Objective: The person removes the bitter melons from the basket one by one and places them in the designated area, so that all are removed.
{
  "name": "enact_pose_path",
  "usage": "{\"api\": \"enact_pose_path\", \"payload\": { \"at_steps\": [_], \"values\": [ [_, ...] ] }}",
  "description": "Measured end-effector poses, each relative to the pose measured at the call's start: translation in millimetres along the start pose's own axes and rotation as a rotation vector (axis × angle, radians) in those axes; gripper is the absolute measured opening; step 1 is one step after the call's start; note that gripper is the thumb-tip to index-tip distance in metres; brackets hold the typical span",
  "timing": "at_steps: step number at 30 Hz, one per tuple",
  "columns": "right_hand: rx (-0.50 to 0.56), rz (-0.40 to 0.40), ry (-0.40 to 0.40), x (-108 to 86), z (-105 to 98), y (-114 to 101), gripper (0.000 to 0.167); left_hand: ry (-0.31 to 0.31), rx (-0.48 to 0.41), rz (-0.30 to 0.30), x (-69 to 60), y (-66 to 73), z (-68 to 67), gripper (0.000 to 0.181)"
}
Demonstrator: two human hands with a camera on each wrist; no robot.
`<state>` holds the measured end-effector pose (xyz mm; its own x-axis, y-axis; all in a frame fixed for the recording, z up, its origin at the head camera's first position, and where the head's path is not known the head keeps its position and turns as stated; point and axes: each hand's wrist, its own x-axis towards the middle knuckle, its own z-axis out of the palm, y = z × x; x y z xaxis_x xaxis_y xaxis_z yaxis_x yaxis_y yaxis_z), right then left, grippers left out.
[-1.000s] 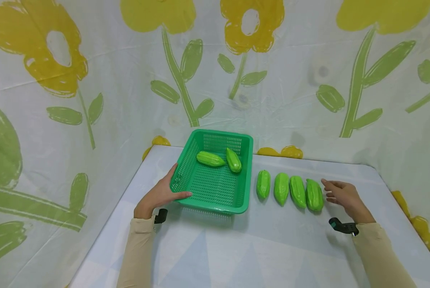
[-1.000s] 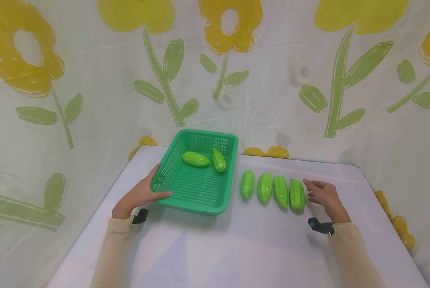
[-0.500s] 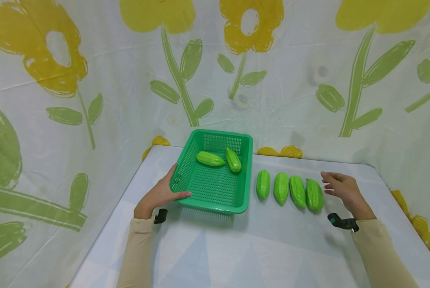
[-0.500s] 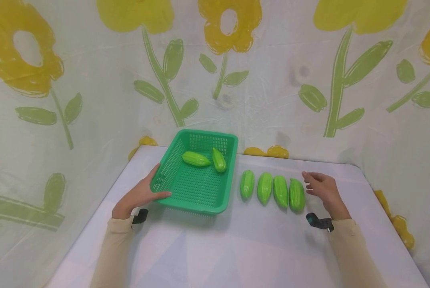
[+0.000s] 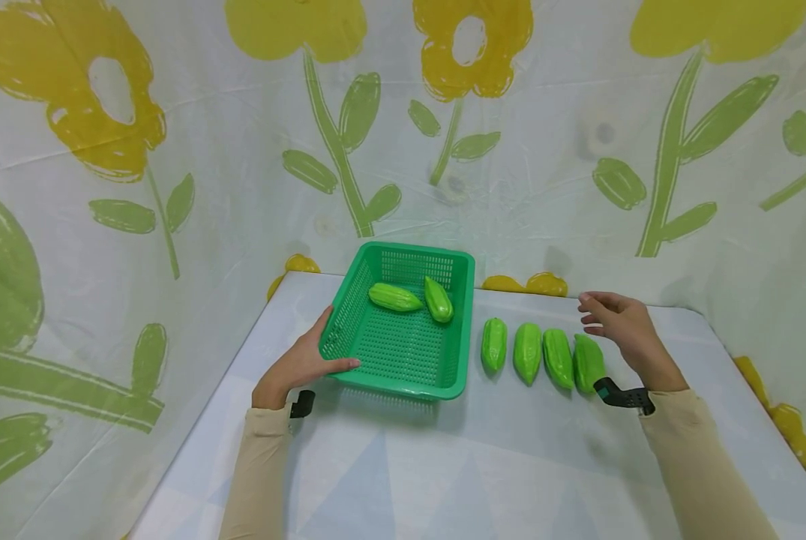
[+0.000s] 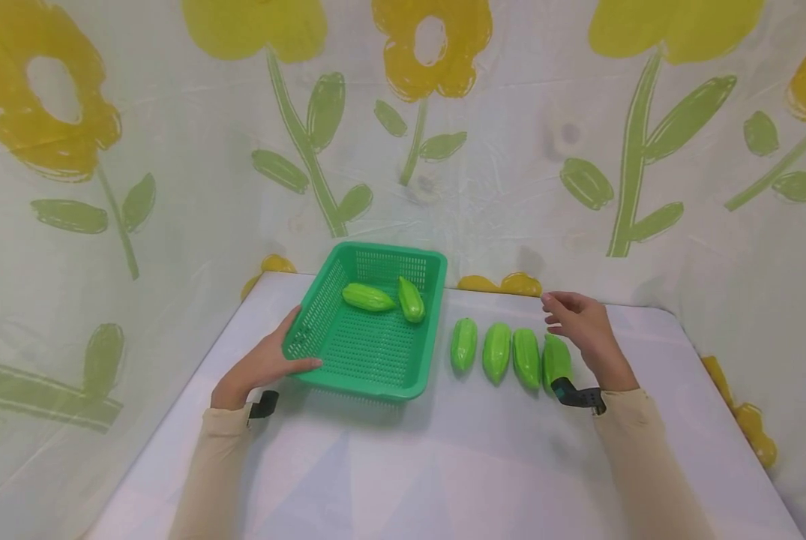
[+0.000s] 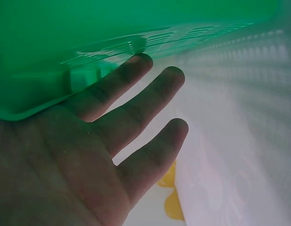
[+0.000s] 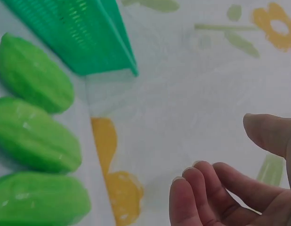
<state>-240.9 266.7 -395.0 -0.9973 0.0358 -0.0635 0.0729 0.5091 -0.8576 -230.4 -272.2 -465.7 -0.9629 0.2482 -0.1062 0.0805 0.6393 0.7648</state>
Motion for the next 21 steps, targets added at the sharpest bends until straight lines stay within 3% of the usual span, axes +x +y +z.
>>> {"api": "enact_pose_path", "payload": {
  "at_steps": [15,21],
  "values": [
    [0.1,-0.097,-0.086,20.9,44,-72,0.065,0.002,-0.004,0.005,0.3,0.2,-0.8,0.128],
    [0.095,-0.101,-0.113,28.4,66,-96,0.063,0.004,-0.016,0.008,0.6,-1.2,0.0,0.127]
  ]
}}
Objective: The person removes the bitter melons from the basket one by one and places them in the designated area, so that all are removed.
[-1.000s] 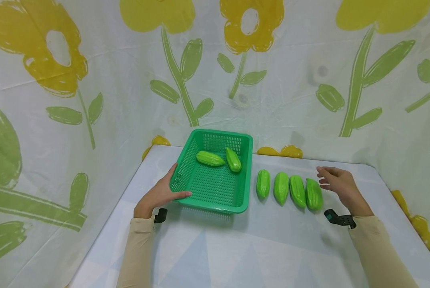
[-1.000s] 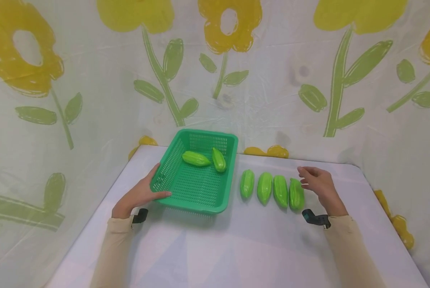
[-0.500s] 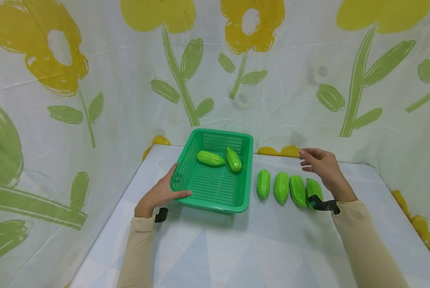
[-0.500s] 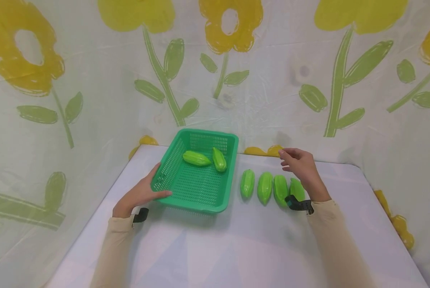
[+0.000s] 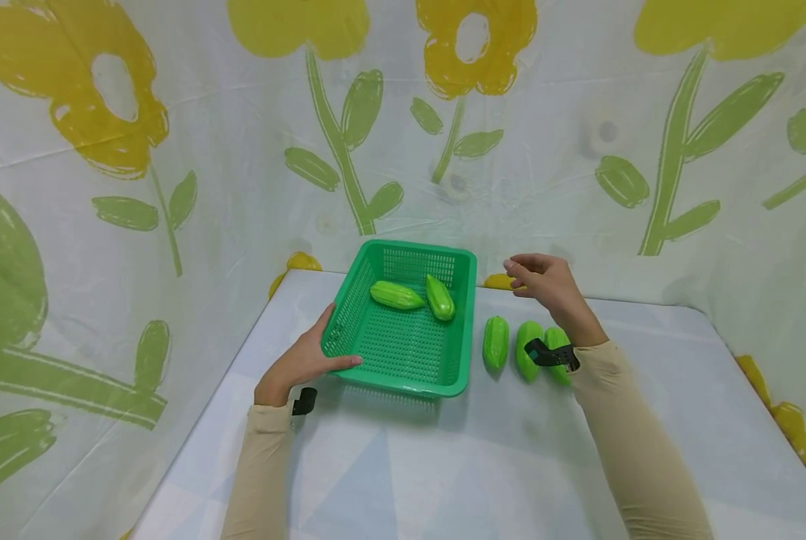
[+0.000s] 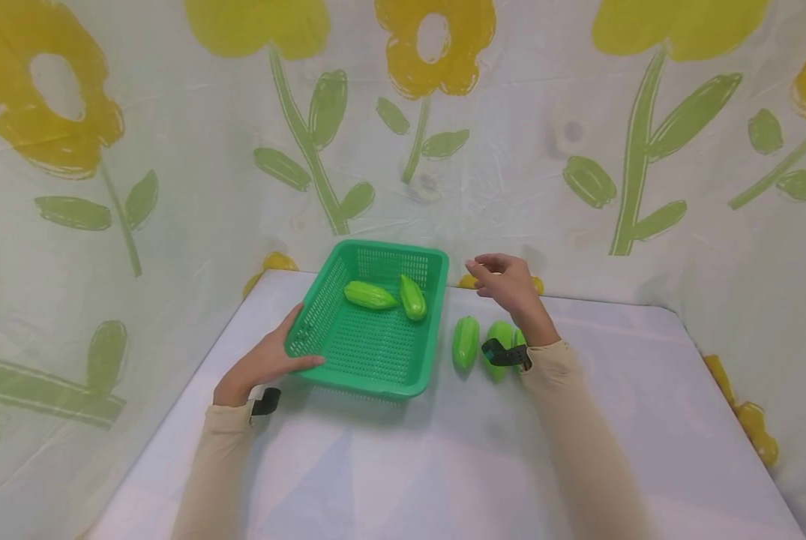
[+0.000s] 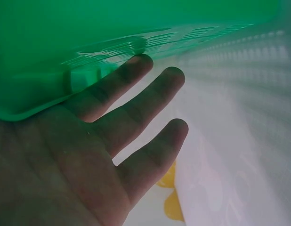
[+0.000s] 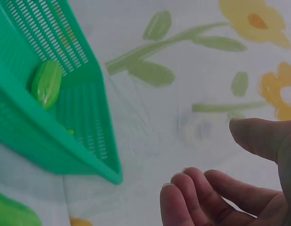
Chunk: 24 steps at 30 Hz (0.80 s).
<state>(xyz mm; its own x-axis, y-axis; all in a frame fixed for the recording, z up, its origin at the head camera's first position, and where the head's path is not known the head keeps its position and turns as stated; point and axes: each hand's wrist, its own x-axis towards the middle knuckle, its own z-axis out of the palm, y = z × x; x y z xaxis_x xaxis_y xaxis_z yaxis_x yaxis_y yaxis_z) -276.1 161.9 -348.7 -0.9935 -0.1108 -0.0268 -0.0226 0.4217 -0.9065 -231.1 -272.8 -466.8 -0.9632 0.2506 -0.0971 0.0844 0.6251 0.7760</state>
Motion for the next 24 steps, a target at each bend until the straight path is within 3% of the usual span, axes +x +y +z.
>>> {"api": "enact_pose_path", "payload": {
  "at_steps": [12,24],
  "values": [
    [0.037,0.022,-0.02,28.5,46,-15,0.06,0.009,0.019,-0.006,0.3,3.3,-0.4,0.129],
    [0.033,0.065,-0.029,50.2,90,-9,0.056,0.007,0.02,-0.009,0.5,3.0,-0.4,0.128]
  ]
}}
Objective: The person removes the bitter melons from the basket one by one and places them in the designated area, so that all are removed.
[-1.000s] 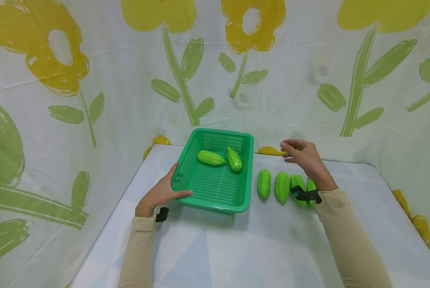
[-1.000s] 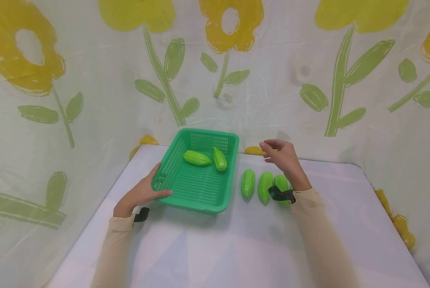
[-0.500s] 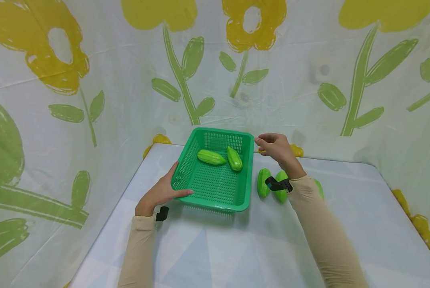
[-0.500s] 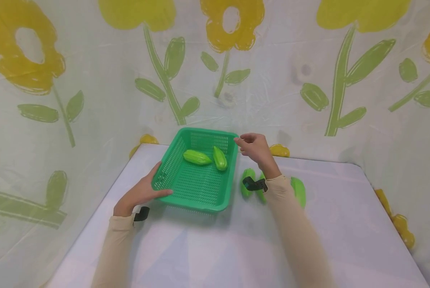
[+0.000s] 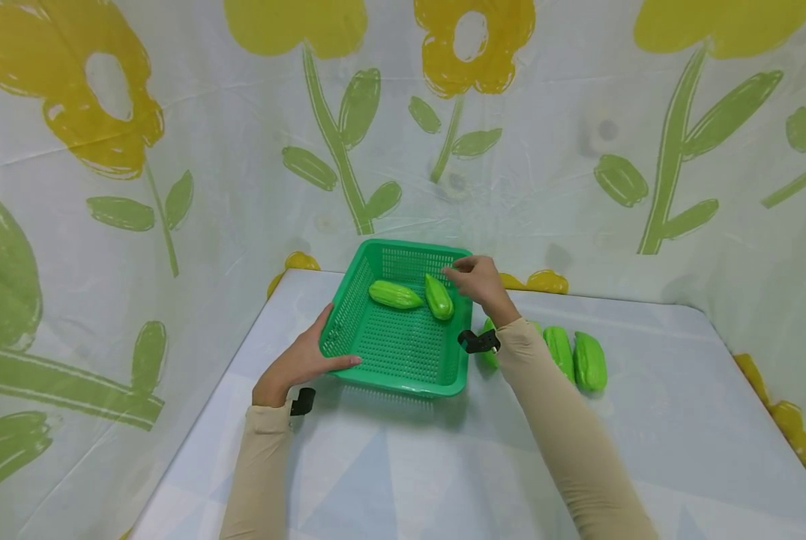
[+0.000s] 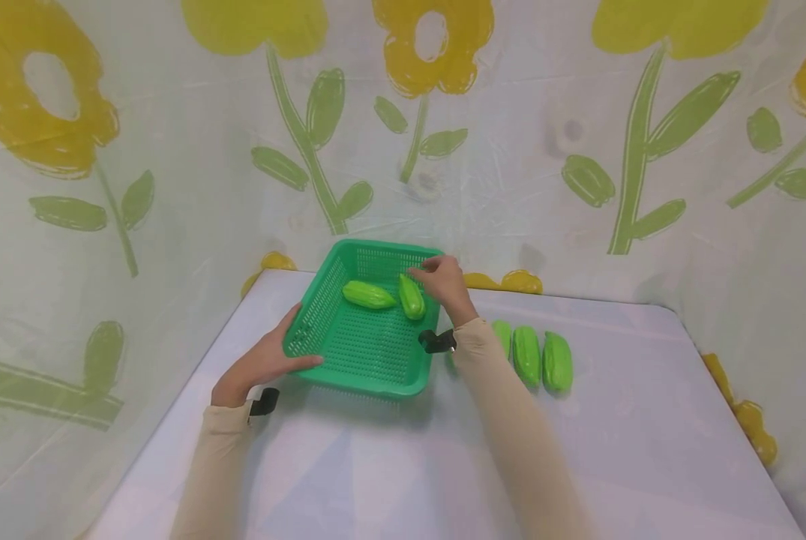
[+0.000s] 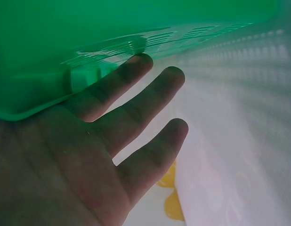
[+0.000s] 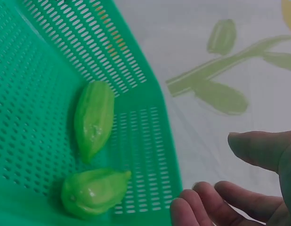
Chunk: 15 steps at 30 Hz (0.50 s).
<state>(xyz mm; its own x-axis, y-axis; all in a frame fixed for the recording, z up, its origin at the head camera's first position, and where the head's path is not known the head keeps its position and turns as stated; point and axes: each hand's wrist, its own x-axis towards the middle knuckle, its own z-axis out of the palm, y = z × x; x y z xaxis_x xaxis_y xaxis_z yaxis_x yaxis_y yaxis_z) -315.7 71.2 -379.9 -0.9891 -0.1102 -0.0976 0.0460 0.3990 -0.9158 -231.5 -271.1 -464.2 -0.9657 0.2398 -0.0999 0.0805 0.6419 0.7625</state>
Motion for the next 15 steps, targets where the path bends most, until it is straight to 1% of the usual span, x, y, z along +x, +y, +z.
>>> {"api": "enact_pose_path", "payload": {
  "at_steps": [4,10,15],
  "values": [
    [-0.052,0.009,0.009,6.9,11,3,0.056,-0.003,-0.001,0.001,-0.1,0.9,-0.5,0.127],
    [-0.178,0.026,0.015,14.1,27,7,0.058,-0.008,-0.004,0.002,-1.0,1.0,-0.3,0.128],
    [-0.222,0.035,0.014,16.2,38,6,0.059,-0.002,-0.003,0.005,-1.1,0.2,0.5,0.128]
  ]
}}
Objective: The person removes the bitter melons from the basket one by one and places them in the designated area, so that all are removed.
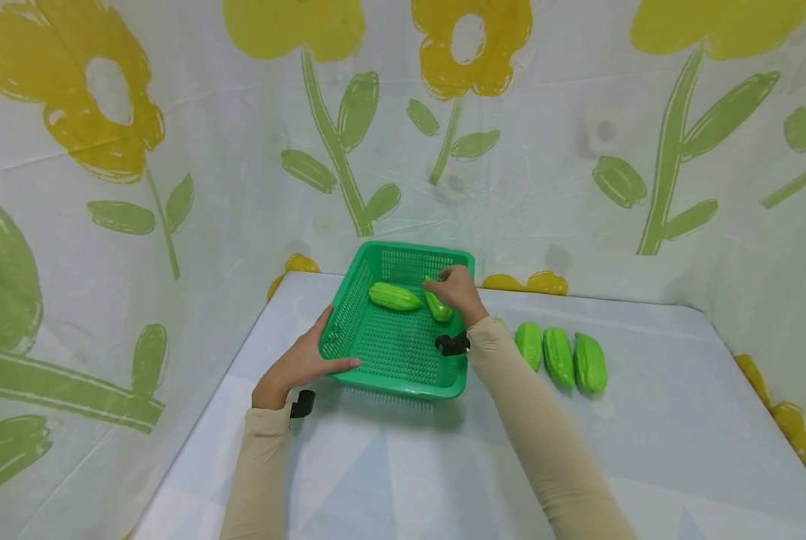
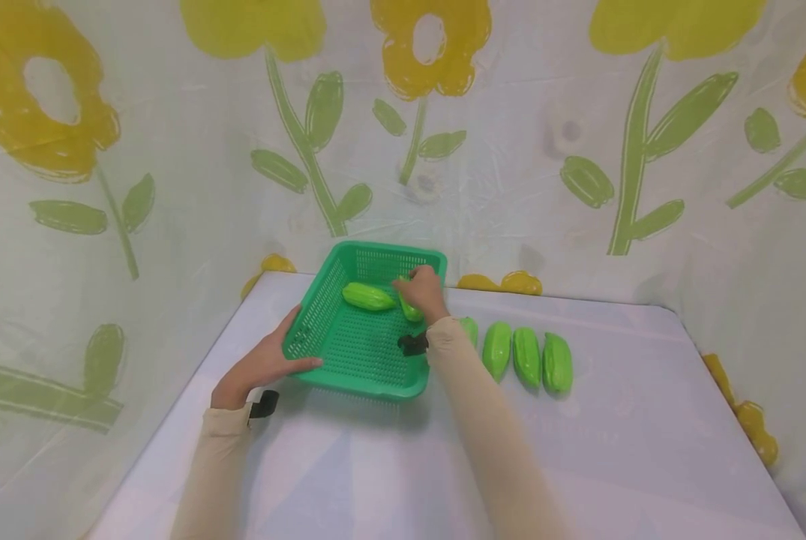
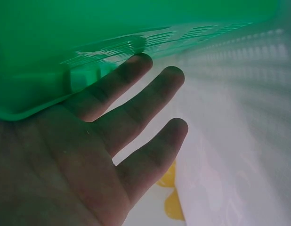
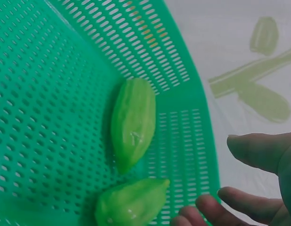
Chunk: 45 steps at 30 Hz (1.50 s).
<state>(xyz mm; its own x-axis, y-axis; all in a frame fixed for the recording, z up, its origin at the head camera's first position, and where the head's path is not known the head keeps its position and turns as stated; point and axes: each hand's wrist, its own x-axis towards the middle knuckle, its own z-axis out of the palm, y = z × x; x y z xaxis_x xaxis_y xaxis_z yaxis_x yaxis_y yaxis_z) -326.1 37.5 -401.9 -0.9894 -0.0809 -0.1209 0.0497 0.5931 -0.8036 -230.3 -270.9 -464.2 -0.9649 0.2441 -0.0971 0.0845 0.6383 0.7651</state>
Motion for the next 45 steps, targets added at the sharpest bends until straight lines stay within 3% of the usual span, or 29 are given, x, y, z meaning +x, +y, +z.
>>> {"api": "enact_pose_path", "payload": {
  "at_steps": [12,17,20,22,24,36,45],
  "values": [
    [-0.078,0.018,0.008,2.8,18,3,0.061,-0.005,0.007,-0.012,-1.4,0.0,0.3,0.128],
    [-0.112,0.025,0.022,6.8,24,1,0.024,-0.006,-0.001,-0.016,-2.5,5.1,-2.3,0.128],
    [-0.145,0.032,0.023,8.3,26,2,0.03,-0.012,-0.007,-0.017,-3.0,8.1,-3.1,0.128],
    [-0.157,0.031,0.02,8.0,28,3,0.022,-0.012,-0.018,-0.023,-2.8,8.7,-2.8,0.128],
    [-0.171,0.034,0.02,7.7,29,4,0.025,-0.015,-0.019,-0.022,-2.5,8.0,-2.2,0.128],
    [-0.186,0.06,0.04,14.9,44,15,0.038,-0.006,-0.013,-0.014,-2.2,4.8,-1.1,0.129],
    [-0.174,0.072,0.06,18.0,47,19,0.039,-0.008,-0.014,-0.015,-1.8,4.3,-0.9,0.129]
  ]
}}
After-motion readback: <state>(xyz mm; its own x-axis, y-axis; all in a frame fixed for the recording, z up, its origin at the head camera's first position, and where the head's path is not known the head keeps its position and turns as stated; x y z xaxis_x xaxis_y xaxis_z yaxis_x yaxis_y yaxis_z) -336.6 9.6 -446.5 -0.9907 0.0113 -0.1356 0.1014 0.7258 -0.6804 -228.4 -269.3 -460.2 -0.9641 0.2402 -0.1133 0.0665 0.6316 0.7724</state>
